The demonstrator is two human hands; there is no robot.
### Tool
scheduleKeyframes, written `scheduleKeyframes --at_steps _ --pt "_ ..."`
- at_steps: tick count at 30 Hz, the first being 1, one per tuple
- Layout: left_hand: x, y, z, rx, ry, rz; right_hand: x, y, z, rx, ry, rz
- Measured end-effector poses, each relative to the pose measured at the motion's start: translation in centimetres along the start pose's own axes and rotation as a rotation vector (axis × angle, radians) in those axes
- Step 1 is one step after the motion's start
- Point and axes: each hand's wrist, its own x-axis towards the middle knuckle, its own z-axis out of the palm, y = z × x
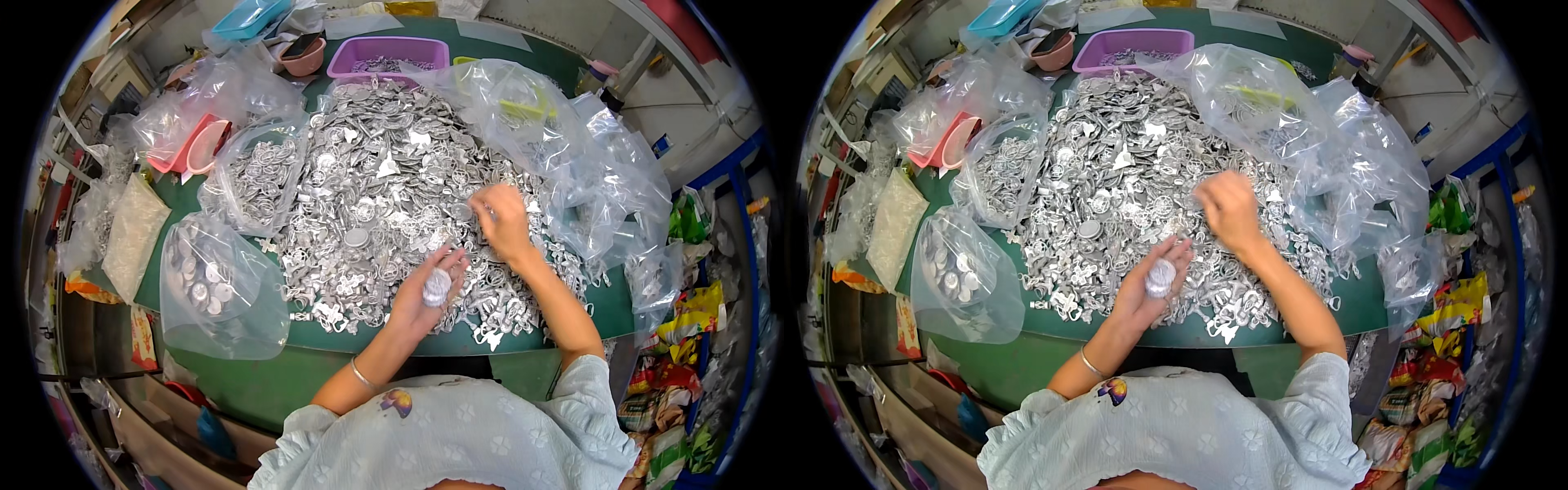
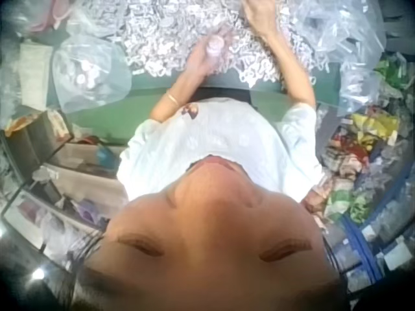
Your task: The person sorts silver-colored metal components from a large pile on a table, picking them up by hand and placing them into plastic bags.
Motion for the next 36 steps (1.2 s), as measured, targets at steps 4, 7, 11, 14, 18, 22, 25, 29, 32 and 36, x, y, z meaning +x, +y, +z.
scheduleKeyframes --at_steps 4,7,11,14,18,22,25,29,32,36 --pt "1.2 1.2 0.4 -0.194 0.049 0.129 0.1 -3.0 -0.5 0.228 -0.271 -0.209" --pt "1.3 2.2 0.4 -0.197 0.025 0.143 1.1 -2.0 0.0 0.302 -0.269 -0.231" --pt "0.9 2.6 0.6 -0.212 -0.073 0.186 2.7 2.9 3.5 0.053 -0.082 0.225" --pt "0.9 2.7 0.5 -0.241 -0.105 0.18 3.3 4.4 6.7 -0.199 -0.122 0.154" --pt "0.6 2.7 0.2 -0.256 -0.016 0.172 3.8 4.6 7.7 -0.199 -0.146 0.111" --pt "1.4 2.7 -1.2 -0.309 -0.059 0.115 3.3 4.9 7.1 -0.11 -0.199 0.182" --pt "2.1 3.2 -0.6 -0.312 -0.06 0.071 3.1 4.1 7.5 -0.193 -0.068 0.122" --pt "2.9 3.5 1.1 -0.198 0.008 0.112 3.7 4.1 7.3 -0.244 -0.172 0.173" --pt "3.7 4.1 1.5 -0.073 0.032 0.181 3.8 4.2 6.6 -0.163 -0.131 0.193" --pt "5.2 5.1 1.7 -0.125 0.084 0.234 4.5 1.5 4.4 -0.046 -0.066 -0.071"
